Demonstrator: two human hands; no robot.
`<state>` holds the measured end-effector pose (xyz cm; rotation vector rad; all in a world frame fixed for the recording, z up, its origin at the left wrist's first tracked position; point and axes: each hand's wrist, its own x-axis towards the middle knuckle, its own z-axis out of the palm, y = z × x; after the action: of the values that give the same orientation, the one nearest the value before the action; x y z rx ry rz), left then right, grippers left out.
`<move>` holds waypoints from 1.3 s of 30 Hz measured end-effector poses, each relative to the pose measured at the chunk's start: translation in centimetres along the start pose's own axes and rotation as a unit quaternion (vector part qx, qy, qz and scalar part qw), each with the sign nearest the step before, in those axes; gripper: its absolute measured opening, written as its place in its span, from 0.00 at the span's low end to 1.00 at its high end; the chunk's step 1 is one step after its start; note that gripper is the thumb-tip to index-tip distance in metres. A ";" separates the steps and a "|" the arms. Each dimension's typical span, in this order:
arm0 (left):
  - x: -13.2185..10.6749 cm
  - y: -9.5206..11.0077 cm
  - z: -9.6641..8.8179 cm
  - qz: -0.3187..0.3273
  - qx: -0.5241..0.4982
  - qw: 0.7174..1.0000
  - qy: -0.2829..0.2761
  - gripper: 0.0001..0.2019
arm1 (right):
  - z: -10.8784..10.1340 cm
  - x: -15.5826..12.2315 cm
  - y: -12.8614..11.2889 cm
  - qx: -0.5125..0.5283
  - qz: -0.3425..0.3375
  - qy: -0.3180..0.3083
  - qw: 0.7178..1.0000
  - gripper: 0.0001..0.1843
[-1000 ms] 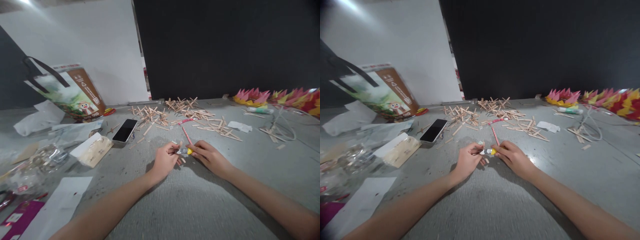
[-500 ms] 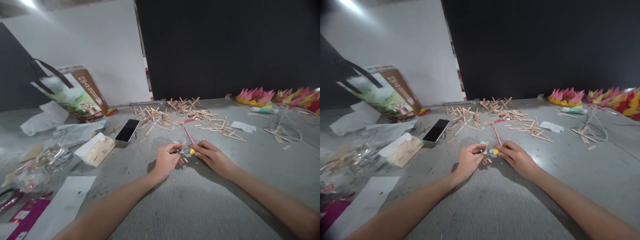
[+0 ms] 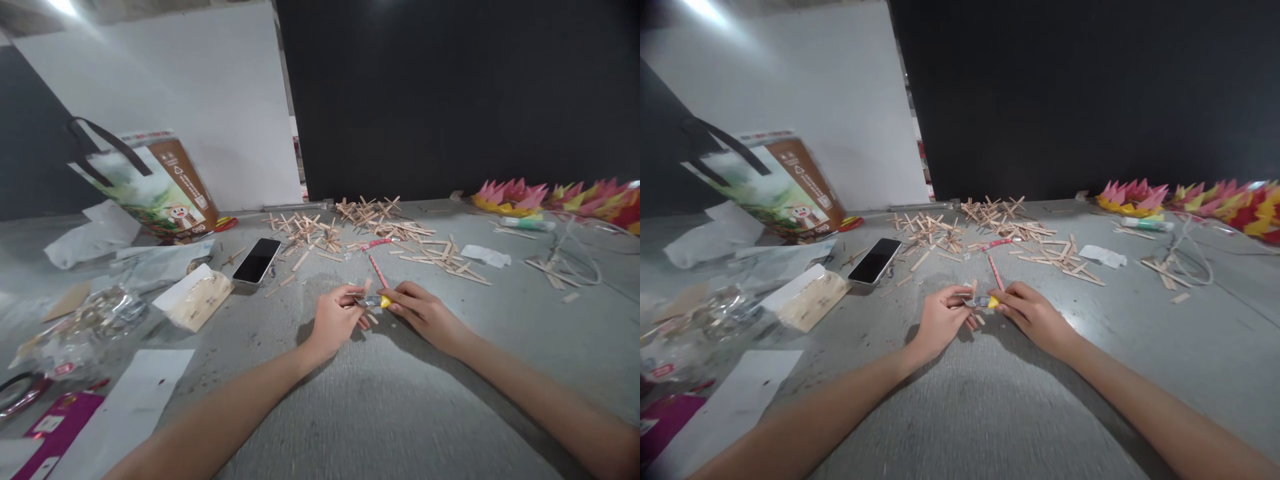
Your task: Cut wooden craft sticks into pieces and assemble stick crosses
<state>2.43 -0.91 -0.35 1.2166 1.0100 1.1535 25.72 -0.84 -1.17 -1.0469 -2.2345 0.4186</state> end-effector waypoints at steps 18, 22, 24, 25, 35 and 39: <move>0.1 -0.1 -0.2 0.004 0.009 1.000 0.015 0.10 | 0.0 -0.1 0.4 0.003 -0.004 -0.005 1.000 0.22; 0.1 -0.7 -0.2 0.010 0.013 1.000 0.006 0.10 | 0.0 0.1 0.2 -0.003 -0.011 -0.003 1.000 0.22; 0.2 -1.1 -0.3 0.017 0.020 1.000 -0.002 0.11 | 0.1 0.1 0.0 -0.004 -0.014 -0.002 1.000 0.22; 0.2 -1.2 -0.3 0.020 0.024 1.000 -0.005 0.11 | 0.1 0.1 -0.1 -0.005 -0.016 -0.003 1.000 0.22; 0.1 -0.6 -0.3 0.012 0.021 1.000 -0.001 0.10 | -0.1 0.1 -0.3 0.004 -0.005 -0.011 1.000 0.22; 0.1 -0.5 -0.3 0.009 0.017 1.000 0.006 0.10 | 0.0 0.1 -0.2 0.008 0.000 -0.008 1.000 0.21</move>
<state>2.16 -0.75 -0.88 1.2482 1.0333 1.1635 25.54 -0.88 -0.95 -1.0395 -2.2414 0.4454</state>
